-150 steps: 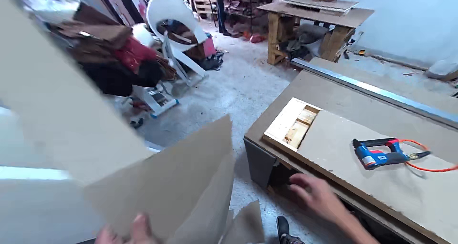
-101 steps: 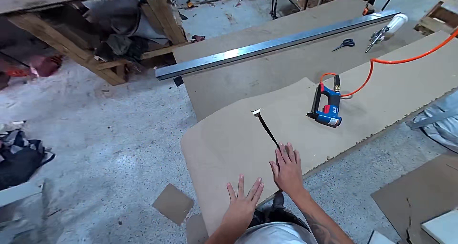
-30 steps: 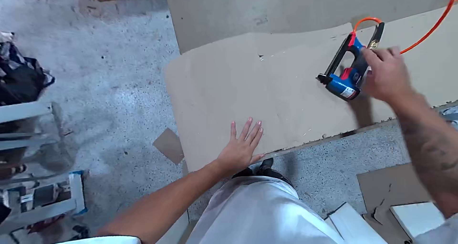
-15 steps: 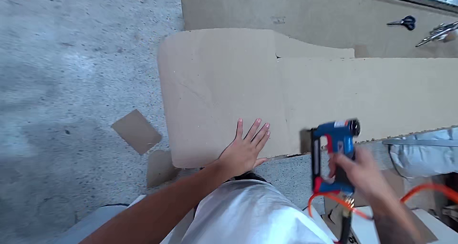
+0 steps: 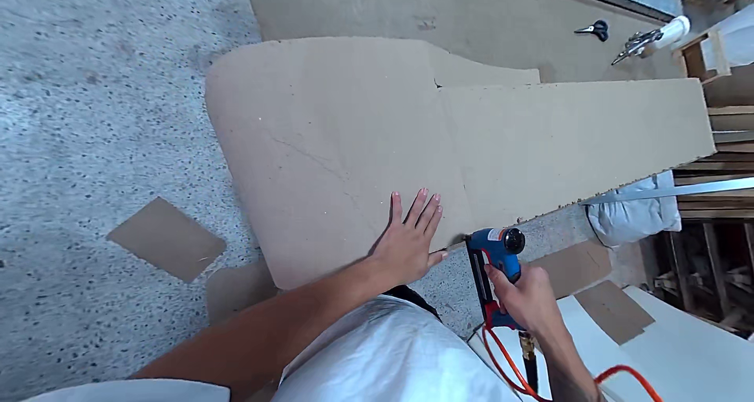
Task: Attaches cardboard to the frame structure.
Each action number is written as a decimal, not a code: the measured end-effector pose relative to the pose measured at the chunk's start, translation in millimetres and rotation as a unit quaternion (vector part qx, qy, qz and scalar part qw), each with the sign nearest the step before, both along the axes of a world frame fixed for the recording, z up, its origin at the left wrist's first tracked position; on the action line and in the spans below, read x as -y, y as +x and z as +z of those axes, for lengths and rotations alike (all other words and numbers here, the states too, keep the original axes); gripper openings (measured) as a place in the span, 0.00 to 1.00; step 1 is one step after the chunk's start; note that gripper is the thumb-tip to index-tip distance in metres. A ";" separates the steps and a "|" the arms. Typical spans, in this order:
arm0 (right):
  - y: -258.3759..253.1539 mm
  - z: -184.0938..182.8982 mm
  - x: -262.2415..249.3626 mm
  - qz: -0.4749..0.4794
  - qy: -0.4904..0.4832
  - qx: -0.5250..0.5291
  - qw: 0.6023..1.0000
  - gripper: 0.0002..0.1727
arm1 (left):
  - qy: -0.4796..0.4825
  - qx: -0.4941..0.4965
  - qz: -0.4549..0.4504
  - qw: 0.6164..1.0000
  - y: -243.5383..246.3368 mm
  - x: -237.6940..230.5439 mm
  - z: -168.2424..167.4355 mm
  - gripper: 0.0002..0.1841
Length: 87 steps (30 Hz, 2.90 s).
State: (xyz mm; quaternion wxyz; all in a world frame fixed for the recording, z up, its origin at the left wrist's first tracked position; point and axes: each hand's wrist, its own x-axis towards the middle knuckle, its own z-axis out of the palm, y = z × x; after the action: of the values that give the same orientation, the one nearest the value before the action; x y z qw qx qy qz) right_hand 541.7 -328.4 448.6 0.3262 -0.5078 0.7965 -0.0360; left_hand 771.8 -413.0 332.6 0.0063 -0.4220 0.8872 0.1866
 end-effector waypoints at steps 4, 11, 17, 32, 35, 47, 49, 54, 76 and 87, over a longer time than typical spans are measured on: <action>20.6 4.5 -5.9 0.039 -0.014 -0.028 0.999 0.20 | 0.093 -0.091 -0.049 0.990 40.4 49.9 21.5 0.32; 71.6 10.0 -16.6 0.119 -0.042 -0.043 0.991 0.19 | -0.057 -0.061 -0.043 0.996 23.8 157.4 -8.7 0.39; 116.0 2.8 1.3 0.146 -0.031 -0.045 0.988 0.18 | -0.049 -0.048 -0.068 0.995 16.8 170.5 -16.8 0.35; 159.9 18.8 230.6 0.273 0.005 -0.010 0.962 0.22 | 0.035 -0.368 0.489 0.790 127.2 -28.4 52.8 0.20; 160.5 19.3 260.1 0.303 -0.004 -0.008 0.953 0.22 | -0.011 -0.321 0.398 0.859 72.6 -58.0 48.9 0.20; 47.1 25.5 307.4 0.193 -0.039 0.112 0.974 0.21 | -0.075 0.033 0.344 0.935 21.6 102.6 2.5 0.32; 26.5 20.9 311.1 0.148 -0.015 0.101 0.984 0.24 | -0.087 0.035 0.303 0.948 22.6 138.2 -7.7 0.33; 28.7 10.6 324.9 0.101 -0.024 0.119 0.987 0.23 | -0.112 0.003 0.258 0.960 21.9 244.6 -15.1 0.31; 88.8 6.4 326.0 0.037 -0.017 0.048 0.998 0.24 | -0.072 -0.124 0.378 0.915 37.5 230.0 -4.5 0.31; 153.9 6.5 307.4 0.112 -0.012 0.099 0.989 0.23 | -0.090 -0.029 0.368 0.925 32.1 67.6 -12.7 0.34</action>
State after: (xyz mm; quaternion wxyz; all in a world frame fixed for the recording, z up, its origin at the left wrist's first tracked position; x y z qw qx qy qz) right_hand 695.6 -635.9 455.1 0.3997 -0.5912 0.6980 -0.0588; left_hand 803.9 -480.6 319.9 -0.1266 -0.7120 0.6823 0.1071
